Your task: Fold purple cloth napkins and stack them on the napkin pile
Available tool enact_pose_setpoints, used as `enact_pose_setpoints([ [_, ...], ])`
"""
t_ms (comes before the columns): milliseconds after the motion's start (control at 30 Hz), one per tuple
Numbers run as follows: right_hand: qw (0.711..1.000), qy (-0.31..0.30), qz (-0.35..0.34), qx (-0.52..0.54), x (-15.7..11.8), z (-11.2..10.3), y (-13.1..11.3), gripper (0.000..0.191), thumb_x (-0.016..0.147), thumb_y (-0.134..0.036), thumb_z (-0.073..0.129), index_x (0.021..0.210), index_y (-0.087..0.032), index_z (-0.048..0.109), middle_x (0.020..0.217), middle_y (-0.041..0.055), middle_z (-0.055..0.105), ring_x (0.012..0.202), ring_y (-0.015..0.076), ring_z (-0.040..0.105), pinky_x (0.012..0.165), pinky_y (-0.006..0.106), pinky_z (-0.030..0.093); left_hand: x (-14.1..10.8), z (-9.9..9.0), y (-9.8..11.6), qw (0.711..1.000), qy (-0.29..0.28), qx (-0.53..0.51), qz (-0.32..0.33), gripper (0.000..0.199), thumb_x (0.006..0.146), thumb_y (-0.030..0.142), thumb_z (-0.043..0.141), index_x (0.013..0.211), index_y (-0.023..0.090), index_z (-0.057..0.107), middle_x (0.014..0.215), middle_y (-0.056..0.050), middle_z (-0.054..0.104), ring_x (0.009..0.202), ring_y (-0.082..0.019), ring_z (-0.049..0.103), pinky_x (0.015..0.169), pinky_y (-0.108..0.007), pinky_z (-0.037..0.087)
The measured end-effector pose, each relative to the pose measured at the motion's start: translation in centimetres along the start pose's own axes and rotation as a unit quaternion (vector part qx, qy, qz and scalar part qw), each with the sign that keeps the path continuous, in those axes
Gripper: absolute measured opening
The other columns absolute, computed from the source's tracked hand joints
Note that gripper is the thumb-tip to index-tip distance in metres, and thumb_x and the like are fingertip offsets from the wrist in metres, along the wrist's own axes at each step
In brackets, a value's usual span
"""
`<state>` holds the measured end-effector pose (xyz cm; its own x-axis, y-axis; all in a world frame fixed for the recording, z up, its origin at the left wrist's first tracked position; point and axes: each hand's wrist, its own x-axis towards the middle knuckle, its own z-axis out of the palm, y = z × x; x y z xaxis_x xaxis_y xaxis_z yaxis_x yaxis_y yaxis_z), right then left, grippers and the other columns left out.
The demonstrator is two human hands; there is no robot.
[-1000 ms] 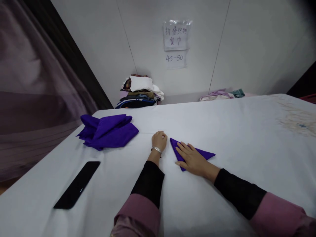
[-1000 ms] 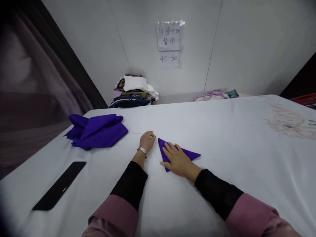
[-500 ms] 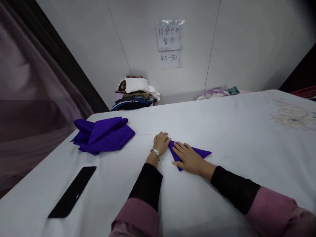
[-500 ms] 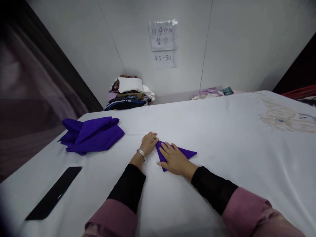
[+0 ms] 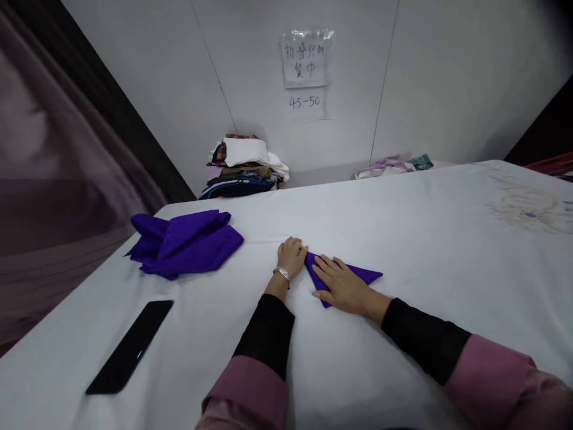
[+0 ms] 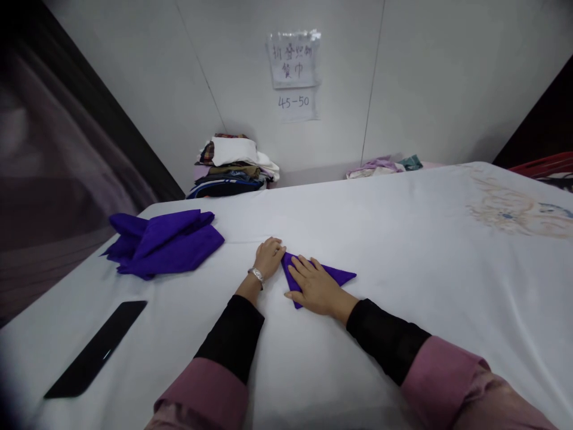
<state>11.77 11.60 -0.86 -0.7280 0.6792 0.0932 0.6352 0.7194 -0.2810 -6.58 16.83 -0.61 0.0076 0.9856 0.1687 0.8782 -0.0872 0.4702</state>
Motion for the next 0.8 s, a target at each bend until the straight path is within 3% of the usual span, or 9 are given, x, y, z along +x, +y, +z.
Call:
enact_pose_setpoints([
  [400, 1.0, -0.003, 0.0, 0.003, 0.0, 0.0, 0.1, 0.076, 0.087, -0.065, 0.021, 0.143, -0.014, 0.024, 0.149, 0.0126, 0.019, 0.138, 0.0263, 0.008, 0.11, 0.046, 0.009, -0.2, -0.1, 0.6, 0.998, 0.036, 0.031, -0.035, 0.015, 0.082, 0.028, 0.049, 0.071, 0.021, 0.054, 0.119, -0.007, 0.056, 0.12, -0.022, 0.041, 0.105, -0.047, 0.02],
  [600, 1.0, -0.007, 0.003, 0.002, 0.0, -0.3, -0.1, 0.077, 0.087, -0.065, 0.021, 0.142, -0.012, 0.026, 0.149, 0.0133, 0.019, 0.138, 0.0268, 0.009, 0.11, 0.046, 0.01, -0.3, -1.1, 0.7, 0.991, 0.103, 0.039, -0.075, 0.018, 0.086, 0.022, 0.04, 0.081, 0.02, 0.057, 0.117, -0.01, 0.058, 0.117, -0.022, 0.046, 0.102, -0.046, 0.027],
  [700, 1.0, -0.002, 0.003, 0.004, 0.0, -0.4, -0.2, 0.076, 0.087, -0.064, 0.023, 0.142, -0.012, 0.026, 0.148, 0.0143, 0.022, 0.137, 0.0275, 0.011, 0.11, 0.047, 0.011, -1.2, -1.6, 2.0, 0.992, 0.12, 0.027, -0.027, 0.025, 0.091, 0.026, 0.033, 0.096, 0.022, 0.058, 0.127, -0.006, 0.054, 0.125, -0.018, 0.039, 0.106, -0.041, 0.022],
  [800, 1.0, 0.01, -0.007, 0.013, 0.0, -0.6, -0.3, 0.072, 0.088, -0.061, 0.03, 0.143, -0.014, 0.025, 0.148, 0.0139, 0.025, 0.137, 0.0283, 0.014, 0.109, 0.048, 0.012, -2.6, -1.3, 3.6, 0.995, 0.047, 0.015, 0.092, 0.033, 0.092, 0.033, 0.032, 0.114, 0.024, 0.054, 0.136, -0.004, 0.047, 0.132, -0.017, 0.031, 0.111, -0.04, 0.015],
])
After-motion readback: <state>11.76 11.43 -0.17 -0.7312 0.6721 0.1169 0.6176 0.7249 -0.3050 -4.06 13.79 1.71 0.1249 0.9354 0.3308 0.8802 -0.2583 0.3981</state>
